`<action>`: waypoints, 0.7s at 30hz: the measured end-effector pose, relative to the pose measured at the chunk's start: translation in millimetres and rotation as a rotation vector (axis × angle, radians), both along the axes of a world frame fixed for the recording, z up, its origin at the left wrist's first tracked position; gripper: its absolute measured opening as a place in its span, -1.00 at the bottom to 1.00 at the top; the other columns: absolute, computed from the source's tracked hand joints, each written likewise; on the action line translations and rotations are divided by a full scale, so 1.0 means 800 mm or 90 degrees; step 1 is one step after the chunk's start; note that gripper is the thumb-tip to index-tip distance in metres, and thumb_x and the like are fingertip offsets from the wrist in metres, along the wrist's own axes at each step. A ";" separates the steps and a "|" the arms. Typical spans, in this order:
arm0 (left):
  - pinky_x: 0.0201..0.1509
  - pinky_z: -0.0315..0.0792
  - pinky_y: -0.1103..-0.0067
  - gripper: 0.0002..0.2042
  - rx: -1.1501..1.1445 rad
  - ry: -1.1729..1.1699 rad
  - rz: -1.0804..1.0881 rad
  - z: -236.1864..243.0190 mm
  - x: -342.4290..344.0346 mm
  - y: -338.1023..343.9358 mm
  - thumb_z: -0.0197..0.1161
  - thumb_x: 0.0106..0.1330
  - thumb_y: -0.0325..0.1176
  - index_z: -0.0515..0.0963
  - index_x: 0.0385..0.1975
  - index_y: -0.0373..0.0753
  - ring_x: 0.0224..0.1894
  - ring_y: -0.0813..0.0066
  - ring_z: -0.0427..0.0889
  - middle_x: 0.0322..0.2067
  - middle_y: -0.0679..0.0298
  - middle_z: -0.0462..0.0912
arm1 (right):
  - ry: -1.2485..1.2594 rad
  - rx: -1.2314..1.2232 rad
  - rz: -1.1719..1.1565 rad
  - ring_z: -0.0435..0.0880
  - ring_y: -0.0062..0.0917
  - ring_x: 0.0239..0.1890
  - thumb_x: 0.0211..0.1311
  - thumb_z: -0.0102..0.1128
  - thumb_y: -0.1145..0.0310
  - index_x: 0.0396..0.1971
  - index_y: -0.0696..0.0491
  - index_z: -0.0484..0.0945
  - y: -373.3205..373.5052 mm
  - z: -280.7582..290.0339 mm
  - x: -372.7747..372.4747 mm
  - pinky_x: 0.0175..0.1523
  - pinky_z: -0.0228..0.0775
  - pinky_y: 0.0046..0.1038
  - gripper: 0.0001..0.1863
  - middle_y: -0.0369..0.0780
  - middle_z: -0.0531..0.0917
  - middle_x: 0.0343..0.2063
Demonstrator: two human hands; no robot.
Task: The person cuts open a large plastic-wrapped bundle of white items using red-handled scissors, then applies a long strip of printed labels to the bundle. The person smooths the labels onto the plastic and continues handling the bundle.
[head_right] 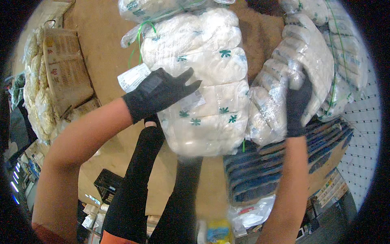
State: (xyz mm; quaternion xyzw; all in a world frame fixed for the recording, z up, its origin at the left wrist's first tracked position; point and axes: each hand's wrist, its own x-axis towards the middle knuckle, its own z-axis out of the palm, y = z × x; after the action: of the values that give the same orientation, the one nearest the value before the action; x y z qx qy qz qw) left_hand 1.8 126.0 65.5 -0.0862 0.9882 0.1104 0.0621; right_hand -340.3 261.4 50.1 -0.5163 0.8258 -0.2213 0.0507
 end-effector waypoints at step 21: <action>-0.69 0.37 0.47 -0.78 0.152 0.018 0.016 -0.043 0.080 0.020 0.04 0.04 -0.40 0.39 -0.31 -0.31 -0.70 0.30 0.48 -0.62 0.16 0.48 | 0.369 0.197 -0.139 0.43 -0.19 -0.11 0.04 0.05 0.33 -0.17 0.28 0.38 0.112 0.014 -0.135 -0.02 0.24 -0.35 -0.61 0.03 0.48 -0.19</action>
State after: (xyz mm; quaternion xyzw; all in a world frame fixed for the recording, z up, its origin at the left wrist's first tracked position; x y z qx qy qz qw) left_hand 66.1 142.0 30.7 -0.0890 0.9677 0.2291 0.0564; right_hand -448.4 350.9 61.0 -0.4523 0.8801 0.0583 -0.1323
